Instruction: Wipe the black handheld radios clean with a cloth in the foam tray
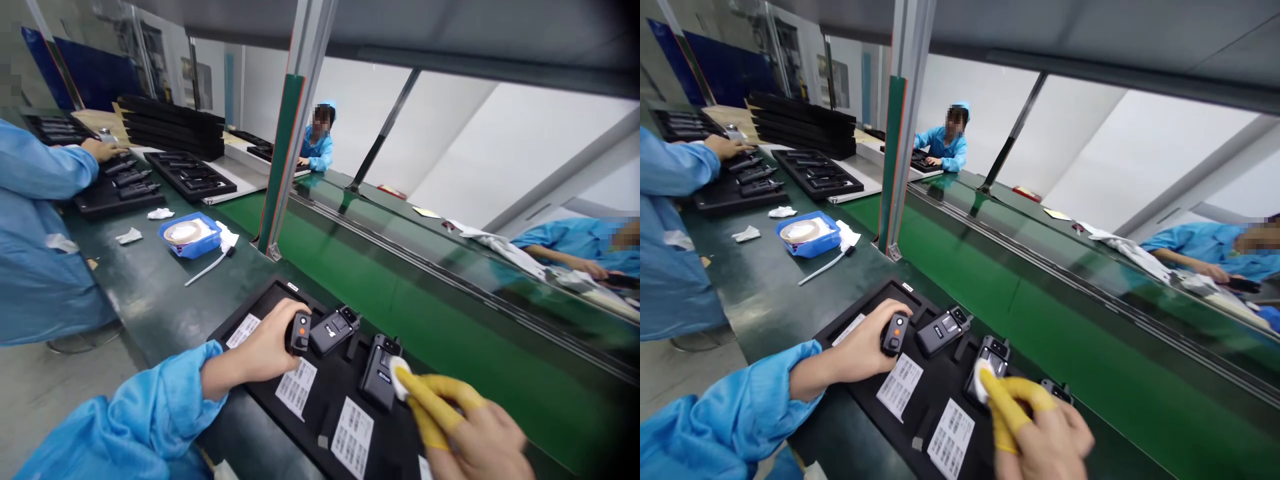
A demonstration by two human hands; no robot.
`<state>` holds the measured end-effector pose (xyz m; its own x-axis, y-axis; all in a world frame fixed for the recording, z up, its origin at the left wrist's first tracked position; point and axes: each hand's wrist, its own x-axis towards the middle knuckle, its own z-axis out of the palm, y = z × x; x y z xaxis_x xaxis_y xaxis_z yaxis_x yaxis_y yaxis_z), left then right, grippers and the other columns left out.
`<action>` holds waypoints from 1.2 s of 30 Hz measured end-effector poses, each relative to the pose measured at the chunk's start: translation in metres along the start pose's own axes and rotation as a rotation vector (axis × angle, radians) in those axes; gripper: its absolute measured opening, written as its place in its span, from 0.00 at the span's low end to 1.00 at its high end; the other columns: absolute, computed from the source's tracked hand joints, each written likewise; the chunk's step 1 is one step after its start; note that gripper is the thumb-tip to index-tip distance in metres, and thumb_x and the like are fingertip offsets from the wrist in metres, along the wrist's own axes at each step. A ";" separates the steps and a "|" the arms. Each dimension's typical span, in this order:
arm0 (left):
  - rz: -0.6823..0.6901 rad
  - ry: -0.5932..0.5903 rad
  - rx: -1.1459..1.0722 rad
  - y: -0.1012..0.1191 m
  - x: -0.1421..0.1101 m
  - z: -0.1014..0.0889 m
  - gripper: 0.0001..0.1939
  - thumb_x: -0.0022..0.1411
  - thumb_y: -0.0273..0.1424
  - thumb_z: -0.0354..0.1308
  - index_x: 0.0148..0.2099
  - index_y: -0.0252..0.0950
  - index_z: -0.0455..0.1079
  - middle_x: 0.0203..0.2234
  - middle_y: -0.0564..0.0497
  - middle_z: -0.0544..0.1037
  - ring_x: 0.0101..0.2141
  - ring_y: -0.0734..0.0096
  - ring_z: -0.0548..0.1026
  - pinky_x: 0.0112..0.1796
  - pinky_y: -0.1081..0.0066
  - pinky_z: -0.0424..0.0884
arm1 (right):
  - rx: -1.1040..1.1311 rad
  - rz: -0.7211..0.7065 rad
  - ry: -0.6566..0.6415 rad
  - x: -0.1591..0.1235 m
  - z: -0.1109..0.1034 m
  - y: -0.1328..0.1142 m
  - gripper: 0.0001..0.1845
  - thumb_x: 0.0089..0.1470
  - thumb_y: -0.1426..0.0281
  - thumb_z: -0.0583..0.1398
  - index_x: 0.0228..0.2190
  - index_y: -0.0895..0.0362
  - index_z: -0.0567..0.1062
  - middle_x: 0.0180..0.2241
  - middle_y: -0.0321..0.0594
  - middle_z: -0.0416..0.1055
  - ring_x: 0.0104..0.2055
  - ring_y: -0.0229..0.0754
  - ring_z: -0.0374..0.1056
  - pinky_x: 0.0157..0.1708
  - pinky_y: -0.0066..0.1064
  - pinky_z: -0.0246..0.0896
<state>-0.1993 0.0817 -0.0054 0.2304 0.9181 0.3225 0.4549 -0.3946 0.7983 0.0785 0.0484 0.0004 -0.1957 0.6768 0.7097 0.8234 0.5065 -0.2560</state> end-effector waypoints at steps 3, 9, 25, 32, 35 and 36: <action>0.022 -0.035 -0.048 -0.005 -0.003 0.001 0.32 0.38 0.16 0.54 0.49 0.38 0.61 0.44 0.48 0.66 0.46 0.62 0.67 0.48 0.64 0.65 | -0.011 -0.301 -0.076 0.030 0.029 -0.029 0.20 0.48 0.76 0.53 0.40 0.46 0.75 0.35 0.36 0.71 0.36 0.41 0.65 0.43 0.40 0.49; 0.030 -0.147 -0.134 -0.015 -0.001 0.000 0.33 0.39 0.14 0.52 0.49 0.39 0.60 0.44 0.49 0.66 0.46 0.63 0.67 0.47 0.64 0.66 | -0.032 -0.364 -0.127 0.052 0.063 -0.067 0.27 0.42 0.85 0.50 0.38 0.49 0.75 0.33 0.34 0.71 0.34 0.36 0.62 0.47 0.41 0.43; -0.026 -0.151 -0.182 -0.015 0.003 -0.005 0.32 0.37 0.12 0.50 0.48 0.38 0.58 0.43 0.49 0.64 0.45 0.64 0.67 0.47 0.64 0.66 | -0.009 -0.413 -0.026 0.053 0.086 -0.069 0.17 0.54 0.81 0.50 0.35 0.53 0.74 0.34 0.35 0.73 0.34 0.33 0.65 0.47 0.39 0.45; -0.037 -0.171 -0.173 -0.016 0.003 -0.004 0.33 0.38 0.12 0.50 0.48 0.39 0.58 0.42 0.49 0.65 0.45 0.64 0.67 0.48 0.63 0.65 | -0.051 -0.384 -0.030 0.061 0.089 -0.062 0.18 0.52 0.82 0.50 0.35 0.53 0.75 0.32 0.36 0.74 0.32 0.34 0.64 0.45 0.39 0.44; -0.026 -0.170 -0.178 -0.016 0.003 -0.005 0.34 0.37 0.12 0.50 0.49 0.39 0.58 0.43 0.49 0.64 0.45 0.64 0.67 0.47 0.64 0.66 | 0.029 -0.432 -0.020 0.060 0.087 -0.068 0.17 0.52 0.81 0.51 0.33 0.53 0.75 0.32 0.35 0.73 0.31 0.33 0.63 0.45 0.38 0.44; -0.023 -0.171 -0.177 -0.016 0.003 -0.005 0.34 0.36 0.12 0.50 0.48 0.39 0.58 0.43 0.49 0.64 0.45 0.64 0.67 0.46 0.65 0.66 | 0.054 -0.449 -0.020 0.060 0.087 -0.070 0.17 0.52 0.81 0.51 0.32 0.54 0.76 0.31 0.35 0.73 0.31 0.33 0.63 0.46 0.39 0.44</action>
<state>-0.2100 0.0906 -0.0145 0.3707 0.9012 0.2246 0.3070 -0.3471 0.8861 -0.0372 0.0994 0.0038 -0.5377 0.3937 0.7455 0.6258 0.7790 0.0400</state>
